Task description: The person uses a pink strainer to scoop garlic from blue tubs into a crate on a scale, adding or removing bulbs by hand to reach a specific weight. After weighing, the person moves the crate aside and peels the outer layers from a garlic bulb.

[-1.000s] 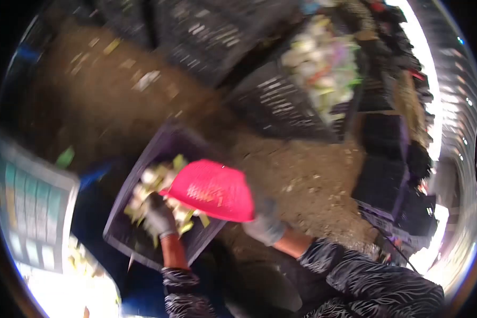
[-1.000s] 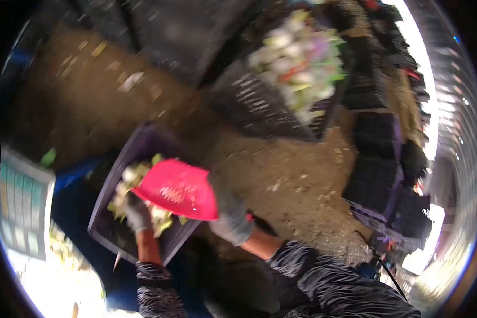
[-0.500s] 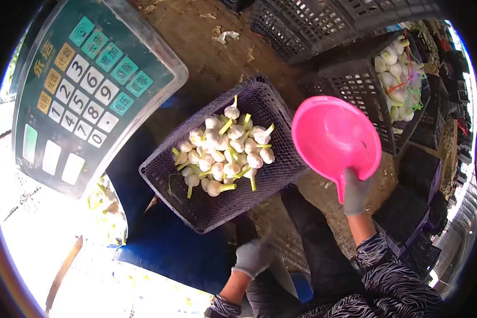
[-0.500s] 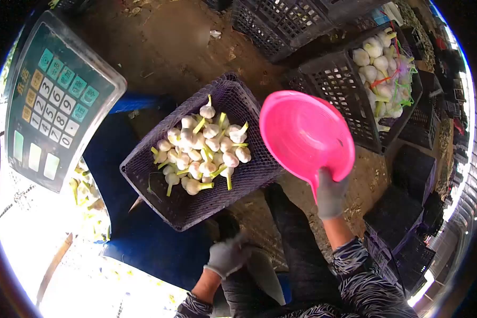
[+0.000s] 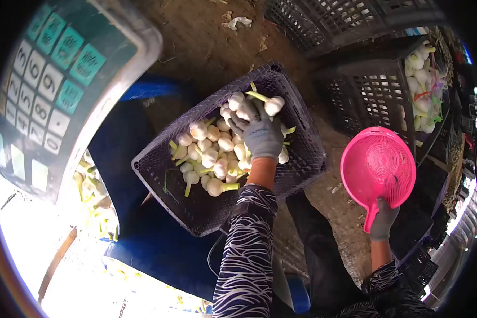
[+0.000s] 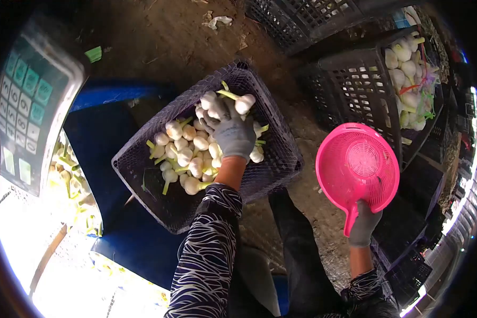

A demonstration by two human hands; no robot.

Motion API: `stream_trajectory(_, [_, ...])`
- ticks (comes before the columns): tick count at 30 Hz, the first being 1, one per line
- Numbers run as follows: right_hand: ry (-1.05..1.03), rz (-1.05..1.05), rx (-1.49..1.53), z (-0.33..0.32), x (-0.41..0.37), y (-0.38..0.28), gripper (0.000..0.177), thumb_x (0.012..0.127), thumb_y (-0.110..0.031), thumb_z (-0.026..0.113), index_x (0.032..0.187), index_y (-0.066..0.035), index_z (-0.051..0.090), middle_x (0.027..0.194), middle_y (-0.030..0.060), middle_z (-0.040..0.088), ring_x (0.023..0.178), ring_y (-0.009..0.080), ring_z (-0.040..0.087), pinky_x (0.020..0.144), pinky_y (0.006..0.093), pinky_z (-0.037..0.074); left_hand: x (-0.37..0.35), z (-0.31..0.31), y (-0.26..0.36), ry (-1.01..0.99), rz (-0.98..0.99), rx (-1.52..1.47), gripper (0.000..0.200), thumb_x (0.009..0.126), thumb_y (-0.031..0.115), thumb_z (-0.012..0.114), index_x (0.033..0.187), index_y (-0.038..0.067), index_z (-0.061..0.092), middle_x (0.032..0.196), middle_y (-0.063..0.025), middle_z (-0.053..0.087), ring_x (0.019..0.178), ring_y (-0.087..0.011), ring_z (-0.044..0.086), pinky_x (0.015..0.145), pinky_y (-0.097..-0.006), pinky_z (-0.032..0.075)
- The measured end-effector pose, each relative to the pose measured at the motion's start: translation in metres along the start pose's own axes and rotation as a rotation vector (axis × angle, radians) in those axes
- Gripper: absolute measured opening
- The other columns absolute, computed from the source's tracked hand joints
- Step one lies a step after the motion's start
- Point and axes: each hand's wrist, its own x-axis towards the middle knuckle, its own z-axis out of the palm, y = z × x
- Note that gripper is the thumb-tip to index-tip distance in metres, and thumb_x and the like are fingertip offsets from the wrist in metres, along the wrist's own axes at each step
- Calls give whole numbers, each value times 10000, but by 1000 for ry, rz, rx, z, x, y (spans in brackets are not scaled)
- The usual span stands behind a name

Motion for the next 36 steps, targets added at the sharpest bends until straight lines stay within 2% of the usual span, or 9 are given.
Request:
stream_trajectory(4, [-50, 16, -53, 3, -14, 9, 315, 761, 16, 584, 1075, -7, 566, 929, -11, 551, 766, 92, 491, 658, 252, 412, 14, 16, -13, -108, 250, 157, 590, 852, 477, 550, 1322, 121, 509, 1459, -167, 317, 1325, -495, 241, 1083, -652, 76])
stream_trajectory(12, [-130, 16, -69, 17, -25, -19, 324, 769, -9, 598, 1091, -1, 563, 961, 8, 562, 811, 102, 507, 699, 258, 429, -32, -33, -27, -99, 116, -67, 807, 790, 429, 635, 1431, 66, 305, 1509, -219, 208, 1370, -505, 140, 1079, -650, 93])
stream_trajectory(15, [-199, 72, -90, 22, -34, -15, 381, 784, -25, 600, 1158, 7, 533, 1023, 33, 565, 876, 126, 516, 758, 276, 439, -71, -13, -61, -332, 138, -47, 722, 857, 516, 506, 1456, 167, 302, 1542, -170, 169, 1414, -452, 44, 1079, -659, 13])
stream_trajectory(22, [-226, 18, -88, 41, -47, -48, 410, 820, -86, 601, 1209, 6, 512, 1107, 60, 553, 955, 151, 507, 799, 297, 440, -67, -11, -84, -251, 212, 40, 695, 848, 556, 501, 1456, 286, 301, 1528, -164, 217, 1386, -489, 126, 1095, -632, -6])
stream_trajectory(25, [-347, 10, -234, 58, -54, -67, 391, 831, -136, 605, 1189, 3, 530, 1085, 59, 563, 934, 145, 516, 786, 296, 444, -93, -73, -123, -370, -109, -41, 751, 828, 509, 562, 1465, 227, 284, 1477, -284, 230, 1289, -505, 324, 1047, -584, 260])
stream_trajectory(27, [-485, 50, -290, 80, -54, -67, 403, 830, -147, 609, 1192, 11, 531, 1094, 75, 572, 948, 159, 530, 808, 308, 446, -124, -85, -158, -473, -375, -111, 759, 842, 478, 571, 1476, 220, 243, 1308, -264, 408, 1068, -443, 511, 952, -512, 398])
stream_trajectory(30, [-663, 200, -312, 99, -70, -69, 415, 822, -150, 611, 1189, 28, 534, 1108, 105, 588, 980, 183, 554, 844, 333, 451, -164, -77, -200, -746, -490, -253, 794, 764, 428, 651, 1444, 197, 312, 1275, -329, 470, 1057, -435, 571, 857, -473, 479])
stream_trajectory(33, [-813, 237, -390, 130, -101, -78, 344, 831, -207, 608, 1087, 23, 592, 1003, 95, 623, 905, 168, 580, 776, 331, 469, -187, -144, -201, -309, -135, -66, 643, 764, 320, 653, 1352, 161, 448, 1159, -249, 589, 1039, -413, 583, 843, -448, 486])
stream_trajectory(36, [-931, 167, -482, 158, -146, -114, 302, 851, -245, 597, 990, 20, 638, 880, 86, 649, 799, 194, 609, 723, 335, 484, -199, -246, -226, 92, -312, -335, 247, 805, 137, 603, 1044, 125, 662, 1065, -144, 633, 986, -318, 613, 817, -391, 498])
